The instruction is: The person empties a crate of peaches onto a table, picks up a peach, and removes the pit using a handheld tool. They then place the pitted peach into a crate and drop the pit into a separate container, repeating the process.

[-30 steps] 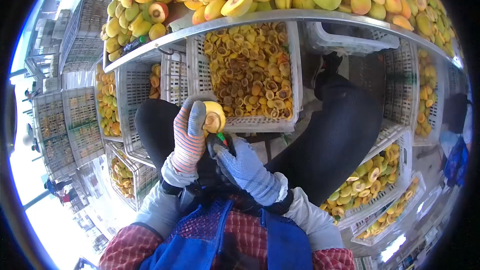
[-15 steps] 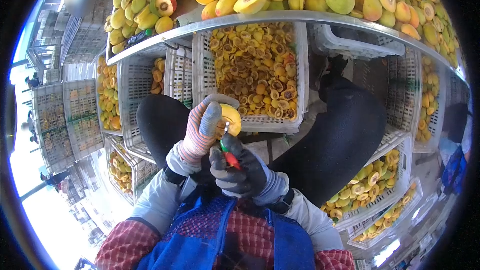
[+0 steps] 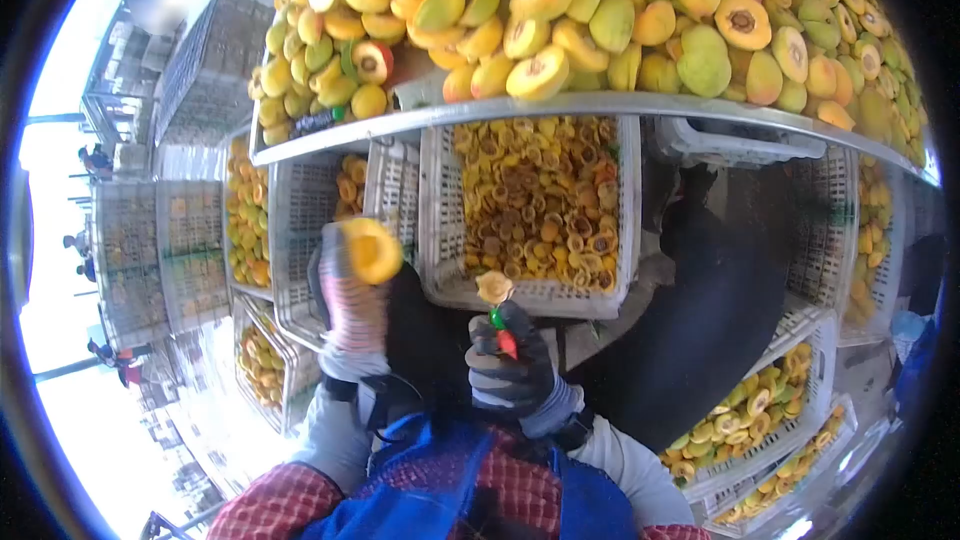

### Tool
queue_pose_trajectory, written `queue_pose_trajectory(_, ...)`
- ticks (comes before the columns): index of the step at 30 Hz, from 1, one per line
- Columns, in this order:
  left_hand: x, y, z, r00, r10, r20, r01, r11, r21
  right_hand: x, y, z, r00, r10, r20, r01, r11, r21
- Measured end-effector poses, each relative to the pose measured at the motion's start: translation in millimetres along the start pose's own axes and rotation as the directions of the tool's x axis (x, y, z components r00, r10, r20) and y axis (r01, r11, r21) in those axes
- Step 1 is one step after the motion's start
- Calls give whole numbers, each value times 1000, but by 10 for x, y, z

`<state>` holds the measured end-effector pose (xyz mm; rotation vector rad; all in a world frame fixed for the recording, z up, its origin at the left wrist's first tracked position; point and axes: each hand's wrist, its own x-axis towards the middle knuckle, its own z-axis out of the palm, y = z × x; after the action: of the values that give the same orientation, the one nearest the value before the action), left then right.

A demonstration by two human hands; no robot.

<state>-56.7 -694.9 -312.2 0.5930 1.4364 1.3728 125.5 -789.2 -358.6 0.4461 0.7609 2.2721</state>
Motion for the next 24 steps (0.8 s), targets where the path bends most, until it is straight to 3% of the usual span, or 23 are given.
queue_pose_trajectory(1, 232, 204, -118, 917, 397, 38, -351, 759, 549, -18, -13, -81, 983, -52, -176, 50, 999, -18)
queue_pose_trajectory(2, 468, 397, -226, 708, 652, 271, -476, 158, 865, -27, -15, -142, 930, -102, -354, 93, 995, -42)
queue_pose_trajectory(3, 686, 497, -319, 698, 646, 310, -325, -101, 940, 8, -28, -163, 982, -37, -187, 33, 999, -21)
queue_pose_trajectory(4, 913, 550, -390, 696, 631, 344, -142, -349, 926, 34, -63, -136, 981, -49, -190, 34, 996, -85)
queue_pose_trajectory(5, 1078, 637, -331, 695, 580, 426, -279, -328, 902, 50, -76, -107, 979, -66, -195, 39, 989, -142)
queue_pose_trajectory(8, 1148, 780, 420, 844, 429, 323, -305, -111, 946, 91, -130, -204, 959, -102, -264, 52, 980, -190)
queue_pose_trajectory(10, 1358, 819, 897, 870, 365, 331, -231, -293, 928, 102, -196, -263, 943, -79, -324, 22, 984, -175)
queue_pose_trajectory(12, 1657, 744, 1194, 876, 306, 372, -253, -364, 896, 106, -229, -305, 910, -173, -378, 60, 954, -294)
queue_pose_trajectory(15, 2024, 545, 1453, 954, 108, 278, -191, -494, 848, 96, -293, -322, 866, -249, -433, 78, 924, -375)
queue_pose_trajectory(16, 2043, 528, 1435, 921, 137, 365, -253, -502, 827, 75, -314, -317, 853, -266, -449, 83, 918, -387)
queue_pose_trajectory(18, 2010, 533, 1283, 830, 179, 528, -374, -523, 766, 102, -259, -115, 737, -391, -552, 48, 844, -534)
queue_pose_trajectory(19, 1837, 611, 1285, 852, 232, 469, -367, -374, 852, 126, -246, -40, 671, -455, -586, 20, 801, -599)
queue_pose_trajectory(20, 1747, 644, 1244, 851, 246, 464, -367, -352, 861, 118, -250, -43, 676, -464, -573, 39, 798, -601)
queue_pose_trajectory(22, 1432, 608, 1081, 633, 345, 693, -619, -313, 720, 91, -270, -61, 682, -486, -547, 74, 789, -610)
queue_pose_trajectory(24, 969, 579, 998, 391, 264, 882, -860, -236, 452, 96, -255, 49, 663, -538, -521, 145, 775, -615)
